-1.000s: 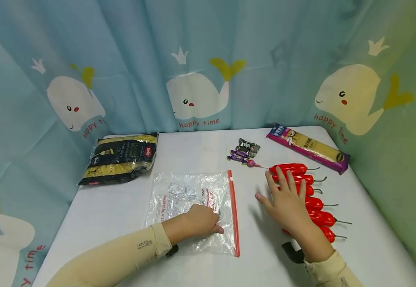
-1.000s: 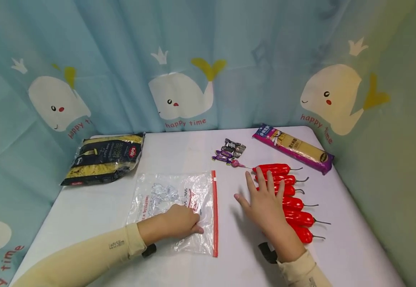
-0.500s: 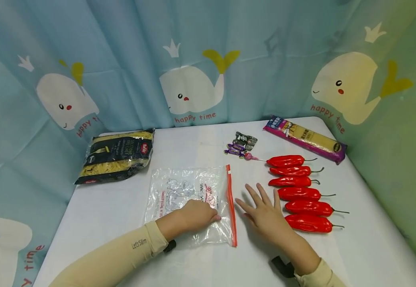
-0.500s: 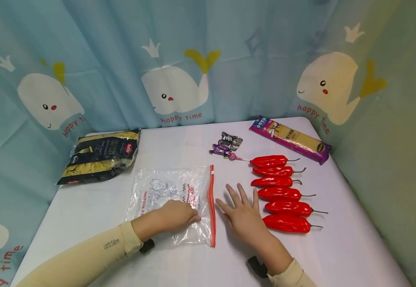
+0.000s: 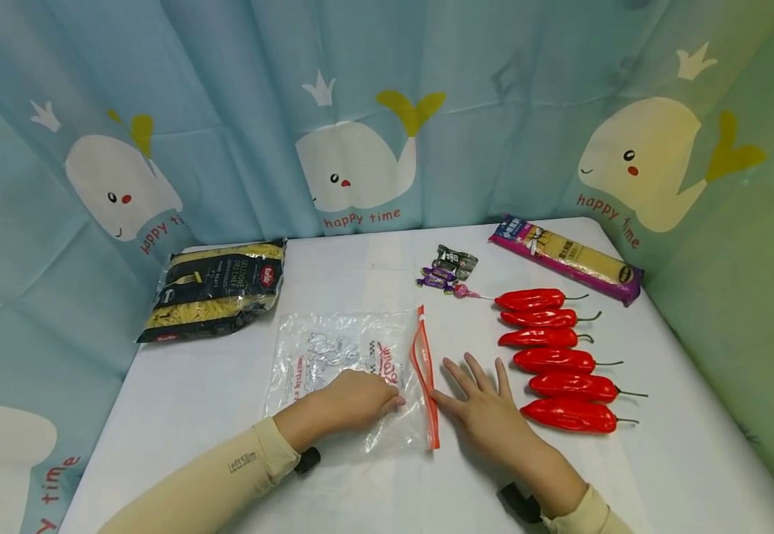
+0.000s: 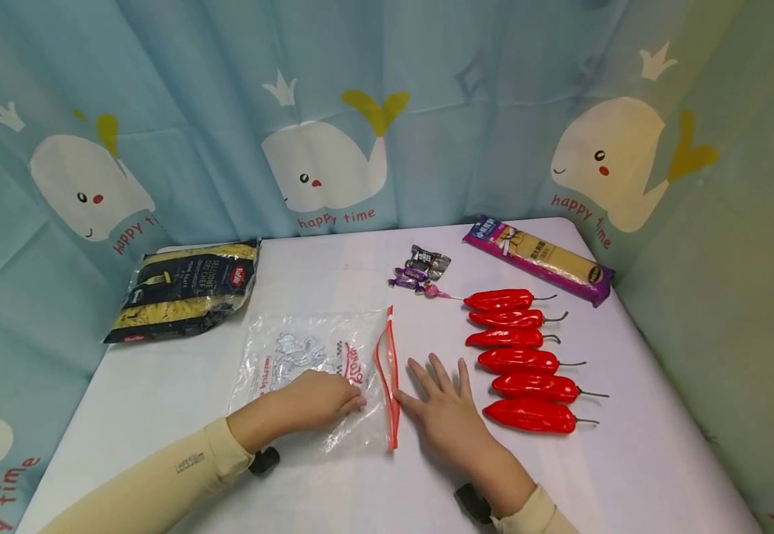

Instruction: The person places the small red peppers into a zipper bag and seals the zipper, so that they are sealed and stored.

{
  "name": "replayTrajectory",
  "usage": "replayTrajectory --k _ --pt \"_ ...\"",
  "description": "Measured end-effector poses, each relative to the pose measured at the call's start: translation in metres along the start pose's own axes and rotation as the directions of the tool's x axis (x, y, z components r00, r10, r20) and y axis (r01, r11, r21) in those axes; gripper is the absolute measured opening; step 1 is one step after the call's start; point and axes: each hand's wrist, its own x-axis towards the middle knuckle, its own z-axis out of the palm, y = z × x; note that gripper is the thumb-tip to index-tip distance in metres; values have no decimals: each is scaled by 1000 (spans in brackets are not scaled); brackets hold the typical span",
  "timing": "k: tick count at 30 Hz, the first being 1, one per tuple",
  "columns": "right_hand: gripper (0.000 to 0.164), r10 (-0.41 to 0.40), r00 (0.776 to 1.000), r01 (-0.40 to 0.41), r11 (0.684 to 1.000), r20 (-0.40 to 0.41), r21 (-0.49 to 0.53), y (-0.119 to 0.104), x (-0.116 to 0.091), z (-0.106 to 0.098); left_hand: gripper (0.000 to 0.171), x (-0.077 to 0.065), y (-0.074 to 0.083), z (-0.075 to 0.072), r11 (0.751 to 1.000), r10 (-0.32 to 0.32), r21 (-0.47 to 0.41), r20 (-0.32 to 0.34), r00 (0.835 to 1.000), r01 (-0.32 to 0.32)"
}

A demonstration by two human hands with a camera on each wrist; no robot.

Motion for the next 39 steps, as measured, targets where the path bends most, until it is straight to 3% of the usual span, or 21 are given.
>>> replayTrajectory --k 7,14,22,27,31,34,39 --pt "46 -2 1000 2 1000 4 -28 -2 -3 -9 34 -19 -8 -23 1000 31 7 -126 992 -30" --pt "45 18 999 -15 998 39 -63 -6 -6 -19 37 -38 -15 -40 998 52 50 -260 964 -41" --pt "49 14 1000 -13 999 27 -41 -5 -11 -22 31 -43 -13 -37 993 107 89 -343 933 -81" --pt "56 -3 999 6 997 -45 73 -1 -17 -26 30 -39 -8 -29 993 107 76 -326 939 -87" --pt "61 107 990 -96 989 -96 116 16 -34 -41 27 -39 -8 -23 995 88 74 -310 947 -68" --pt "59 209 970 -198 976 -122 91 37 -54 -52 25 -40 -9 -21 995 87 72 -314 945 -68" --pt "55 304 947 -304 953 -107 13 72 -88 -56 24 -41 -9 -19 996 87 60 -321 943 -71"
